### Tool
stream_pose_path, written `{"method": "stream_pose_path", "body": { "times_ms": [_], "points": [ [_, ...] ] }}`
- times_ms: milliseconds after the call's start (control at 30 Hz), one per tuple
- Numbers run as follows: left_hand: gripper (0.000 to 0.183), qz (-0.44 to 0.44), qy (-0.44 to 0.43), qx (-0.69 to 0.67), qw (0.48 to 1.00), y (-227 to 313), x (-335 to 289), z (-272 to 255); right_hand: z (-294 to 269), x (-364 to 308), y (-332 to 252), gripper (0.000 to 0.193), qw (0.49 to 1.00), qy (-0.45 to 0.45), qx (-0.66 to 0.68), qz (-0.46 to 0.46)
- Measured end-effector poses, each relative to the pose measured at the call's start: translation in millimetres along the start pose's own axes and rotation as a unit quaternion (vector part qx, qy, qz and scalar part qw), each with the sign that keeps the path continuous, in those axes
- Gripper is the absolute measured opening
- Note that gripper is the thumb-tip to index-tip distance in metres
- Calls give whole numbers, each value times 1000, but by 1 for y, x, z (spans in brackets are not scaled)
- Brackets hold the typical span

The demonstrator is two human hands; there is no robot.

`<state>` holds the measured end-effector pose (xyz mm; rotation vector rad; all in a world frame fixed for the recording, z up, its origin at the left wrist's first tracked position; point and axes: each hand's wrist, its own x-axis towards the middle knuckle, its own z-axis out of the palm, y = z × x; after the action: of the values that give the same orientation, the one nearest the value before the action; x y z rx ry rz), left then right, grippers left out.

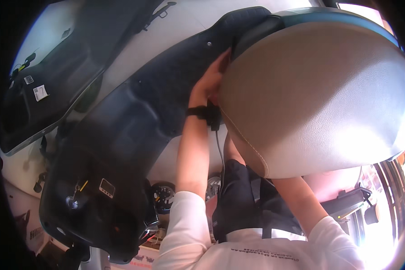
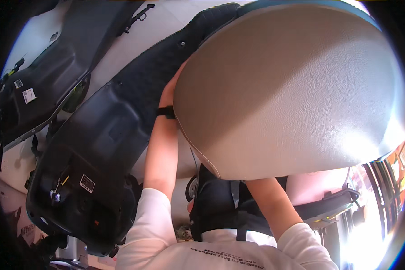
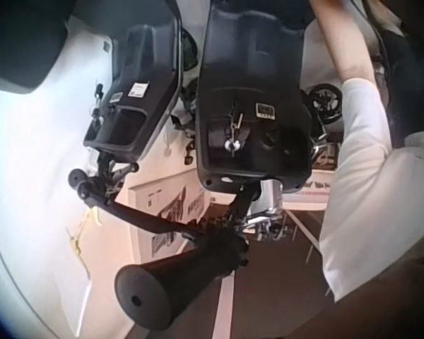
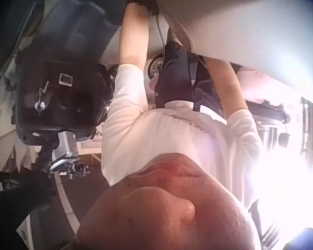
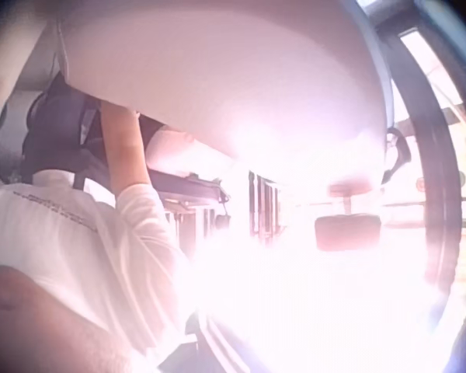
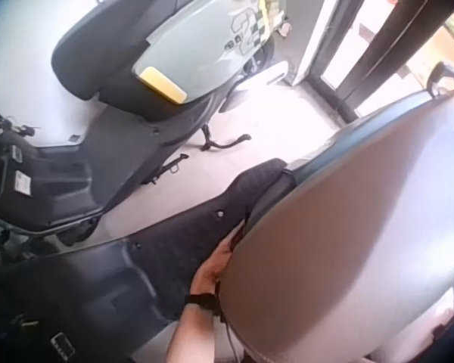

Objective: Cleaning and wiping down the body and seats of various mopeds and electric scooters.

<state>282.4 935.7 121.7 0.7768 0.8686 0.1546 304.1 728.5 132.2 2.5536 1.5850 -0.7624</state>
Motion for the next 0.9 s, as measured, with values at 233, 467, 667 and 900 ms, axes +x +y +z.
{"method": "stream_pose_path", "body": {
  "times_ms": [233,467,667,900],
  "points": [
    [51,-34,8,367,929,-115,-104,-38,-9,-41,16,55,1000,-27,0,1],
    [55,52,152,481,862,-133,-79,-56,-18,-60,57,52,999,-33,26,-2],
    [60,63,266,470,839,-170,-84,-40,-1,-44,85,51,999,-25,34,-18],
    [72,-5,368,592,717,-218,-138,-31,72,-5,50,49,977,-18,108,-181]
  ]
}}
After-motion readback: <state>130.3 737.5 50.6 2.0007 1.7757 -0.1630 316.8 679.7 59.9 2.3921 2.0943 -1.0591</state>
